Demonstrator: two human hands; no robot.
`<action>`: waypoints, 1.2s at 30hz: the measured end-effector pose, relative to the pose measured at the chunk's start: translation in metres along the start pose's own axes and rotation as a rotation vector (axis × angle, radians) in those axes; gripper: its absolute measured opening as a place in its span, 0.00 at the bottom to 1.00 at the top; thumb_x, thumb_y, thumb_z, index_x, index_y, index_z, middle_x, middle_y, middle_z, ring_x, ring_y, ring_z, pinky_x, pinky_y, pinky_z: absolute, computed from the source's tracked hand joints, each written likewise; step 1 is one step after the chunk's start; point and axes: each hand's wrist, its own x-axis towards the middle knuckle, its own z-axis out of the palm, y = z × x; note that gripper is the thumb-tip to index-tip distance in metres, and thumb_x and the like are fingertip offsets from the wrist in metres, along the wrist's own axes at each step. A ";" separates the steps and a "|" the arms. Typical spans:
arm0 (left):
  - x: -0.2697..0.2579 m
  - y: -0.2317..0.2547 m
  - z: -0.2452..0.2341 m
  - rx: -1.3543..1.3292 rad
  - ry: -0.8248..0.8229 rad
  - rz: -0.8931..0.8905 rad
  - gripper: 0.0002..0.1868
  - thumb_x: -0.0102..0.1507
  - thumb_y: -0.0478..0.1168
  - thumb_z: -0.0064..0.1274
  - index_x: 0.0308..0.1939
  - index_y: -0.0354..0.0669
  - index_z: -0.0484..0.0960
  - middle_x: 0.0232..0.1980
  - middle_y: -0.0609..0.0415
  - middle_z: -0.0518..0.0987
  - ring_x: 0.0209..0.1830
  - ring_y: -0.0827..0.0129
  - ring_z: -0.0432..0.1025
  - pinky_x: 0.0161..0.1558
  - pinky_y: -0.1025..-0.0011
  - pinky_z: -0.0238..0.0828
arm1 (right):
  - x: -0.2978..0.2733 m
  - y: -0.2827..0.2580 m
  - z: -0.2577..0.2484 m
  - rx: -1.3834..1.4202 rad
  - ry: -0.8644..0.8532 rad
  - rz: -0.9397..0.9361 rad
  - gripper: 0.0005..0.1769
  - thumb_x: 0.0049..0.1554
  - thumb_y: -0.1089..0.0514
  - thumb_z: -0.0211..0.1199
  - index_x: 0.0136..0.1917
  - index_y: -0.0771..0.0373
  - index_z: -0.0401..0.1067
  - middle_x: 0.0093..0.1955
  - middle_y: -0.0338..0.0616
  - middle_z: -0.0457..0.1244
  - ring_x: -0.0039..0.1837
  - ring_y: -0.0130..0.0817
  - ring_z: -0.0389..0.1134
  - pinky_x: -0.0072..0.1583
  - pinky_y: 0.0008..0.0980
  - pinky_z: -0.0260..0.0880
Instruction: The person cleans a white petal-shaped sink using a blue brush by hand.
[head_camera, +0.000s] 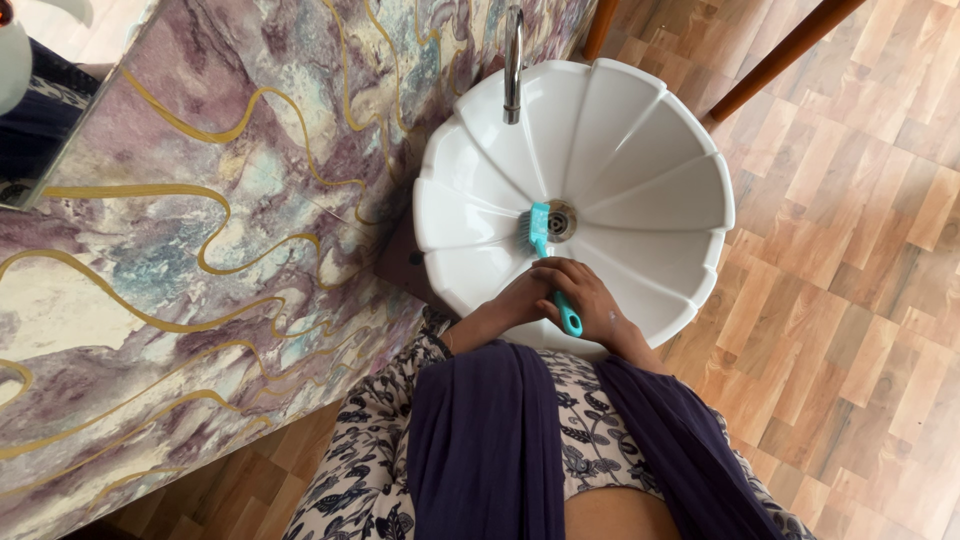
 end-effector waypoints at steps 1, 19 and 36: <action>0.000 0.000 0.000 0.001 -0.003 -0.009 0.07 0.59 0.37 0.54 0.36 0.34 0.79 0.38 0.42 0.81 0.43 0.50 0.78 0.44 0.59 0.75 | 0.000 0.000 0.000 0.000 0.000 0.000 0.26 0.60 0.46 0.63 0.66 0.62 0.69 0.68 0.52 0.63 0.68 0.52 0.66 0.68 0.48 0.66; 0.000 0.005 -0.003 -0.020 -0.003 -0.017 0.10 0.60 0.38 0.54 0.39 0.33 0.79 0.40 0.41 0.81 0.44 0.50 0.77 0.45 0.58 0.75 | 0.000 -0.001 0.000 0.005 -0.016 0.018 0.26 0.59 0.46 0.63 0.66 0.61 0.69 0.69 0.51 0.63 0.68 0.52 0.65 0.68 0.48 0.66; -0.001 0.002 -0.001 -0.028 0.004 -0.014 0.08 0.60 0.38 0.54 0.37 0.34 0.79 0.38 0.43 0.81 0.42 0.50 0.77 0.43 0.58 0.75 | -0.001 0.000 -0.001 -0.004 -0.014 0.014 0.27 0.59 0.46 0.63 0.67 0.61 0.69 0.69 0.51 0.63 0.68 0.52 0.65 0.68 0.49 0.65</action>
